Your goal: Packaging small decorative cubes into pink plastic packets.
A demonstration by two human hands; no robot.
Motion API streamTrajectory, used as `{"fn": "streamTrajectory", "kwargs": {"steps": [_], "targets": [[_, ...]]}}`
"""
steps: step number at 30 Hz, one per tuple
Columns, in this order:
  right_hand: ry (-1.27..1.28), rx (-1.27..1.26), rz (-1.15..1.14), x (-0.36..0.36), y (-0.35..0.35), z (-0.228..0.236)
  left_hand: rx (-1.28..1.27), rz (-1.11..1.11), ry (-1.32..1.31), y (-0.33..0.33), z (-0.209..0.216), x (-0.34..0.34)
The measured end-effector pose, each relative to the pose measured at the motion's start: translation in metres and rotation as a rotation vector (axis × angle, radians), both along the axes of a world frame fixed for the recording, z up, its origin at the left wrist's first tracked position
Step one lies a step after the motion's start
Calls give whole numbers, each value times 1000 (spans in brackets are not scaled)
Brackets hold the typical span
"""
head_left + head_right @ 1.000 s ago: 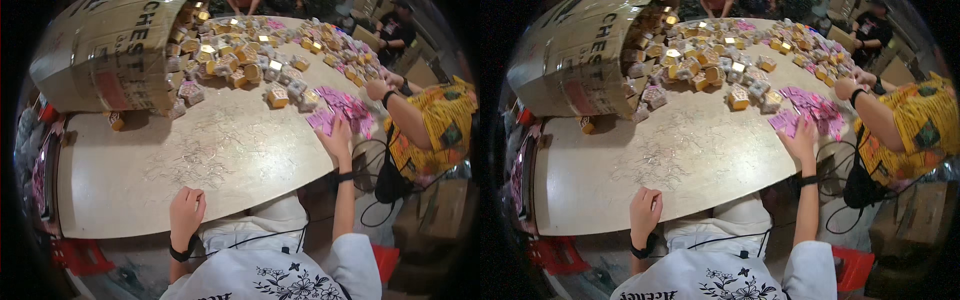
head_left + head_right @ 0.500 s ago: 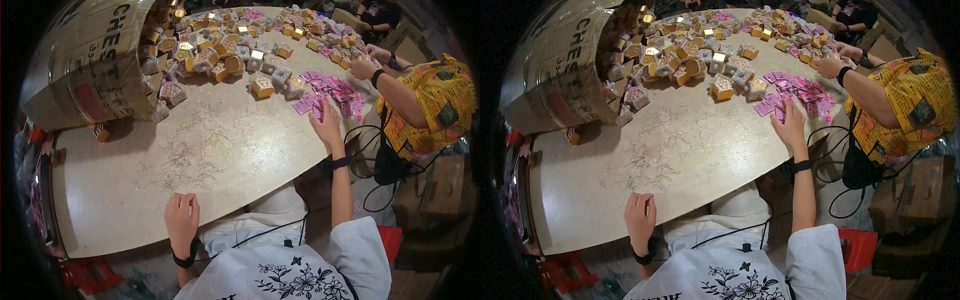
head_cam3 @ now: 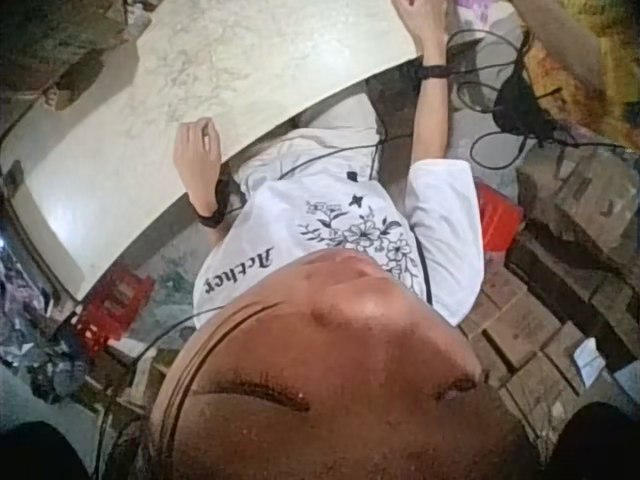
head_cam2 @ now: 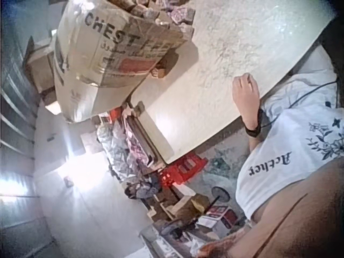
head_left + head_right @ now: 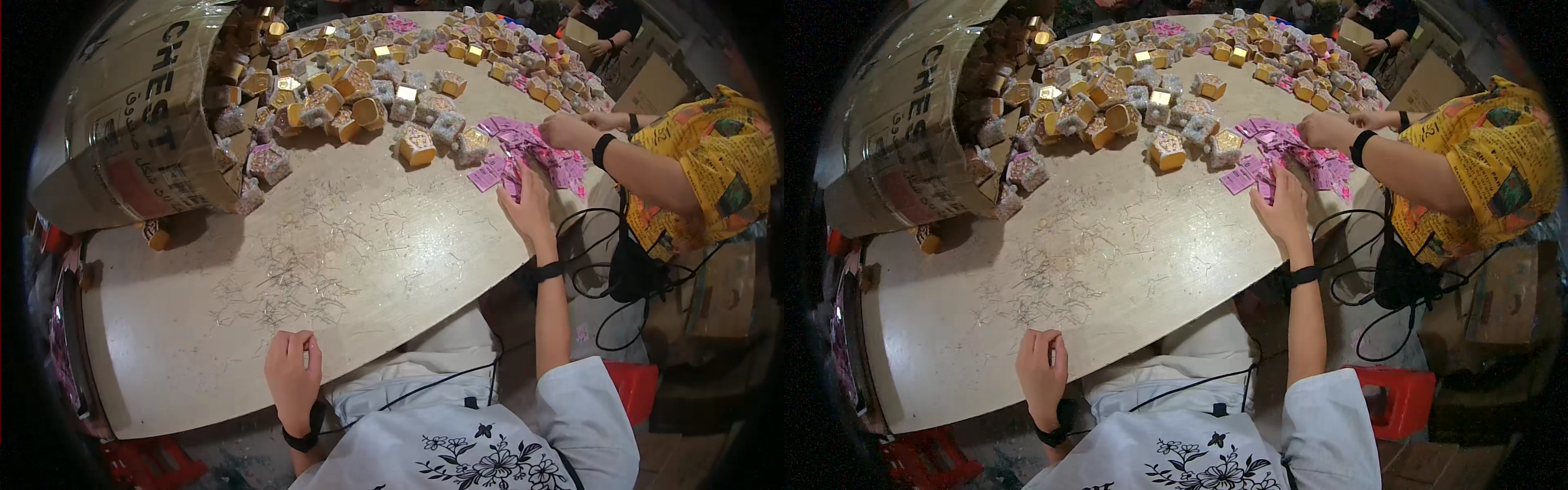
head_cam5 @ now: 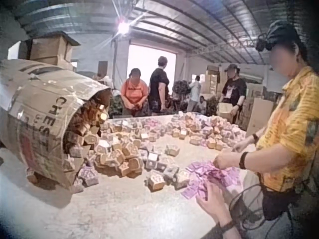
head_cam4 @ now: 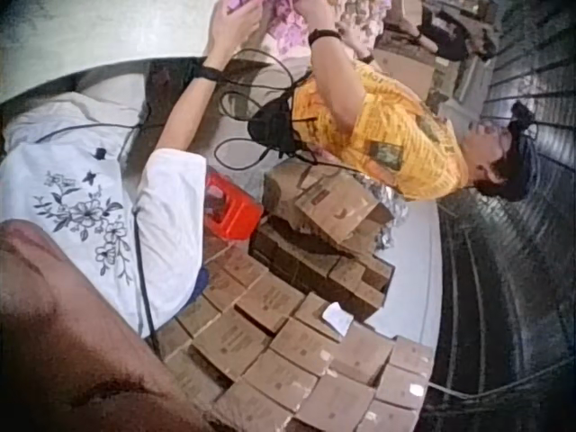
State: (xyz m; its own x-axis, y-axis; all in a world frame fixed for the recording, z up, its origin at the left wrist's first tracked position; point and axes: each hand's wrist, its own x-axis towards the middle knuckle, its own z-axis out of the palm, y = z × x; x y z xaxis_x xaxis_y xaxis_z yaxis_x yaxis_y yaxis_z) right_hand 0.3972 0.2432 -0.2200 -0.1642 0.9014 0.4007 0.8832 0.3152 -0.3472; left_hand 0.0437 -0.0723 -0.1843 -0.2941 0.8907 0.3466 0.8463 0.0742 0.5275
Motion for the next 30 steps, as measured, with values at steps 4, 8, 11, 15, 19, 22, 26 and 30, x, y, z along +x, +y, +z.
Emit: {"fn": "streamTrajectory", "kwargs": {"steps": [4,8,11,15,19,22,26,30], "targets": [[-5,66,7,4,3,-7,-4,2,1,-2,-2,0],[-8,73,18,2,2,-3,-6,0,3,-3,0,0],[24,56,6,-4,-3,7,-6,-4,5,-2,0,-1],[20,32,-14,-3,-2,7,6,-11,9,-1,0,0],[11,17,-17,-3,-4,8,65,-25,5,1,2,0],[36,40,23,0,-1,5,58,-21,18,0,2,-1],[74,50,44,2,0,5,29,-14,7,-1,1,0],[82,37,27,2,1,3,6,-14,10,-1,3,1]]}}
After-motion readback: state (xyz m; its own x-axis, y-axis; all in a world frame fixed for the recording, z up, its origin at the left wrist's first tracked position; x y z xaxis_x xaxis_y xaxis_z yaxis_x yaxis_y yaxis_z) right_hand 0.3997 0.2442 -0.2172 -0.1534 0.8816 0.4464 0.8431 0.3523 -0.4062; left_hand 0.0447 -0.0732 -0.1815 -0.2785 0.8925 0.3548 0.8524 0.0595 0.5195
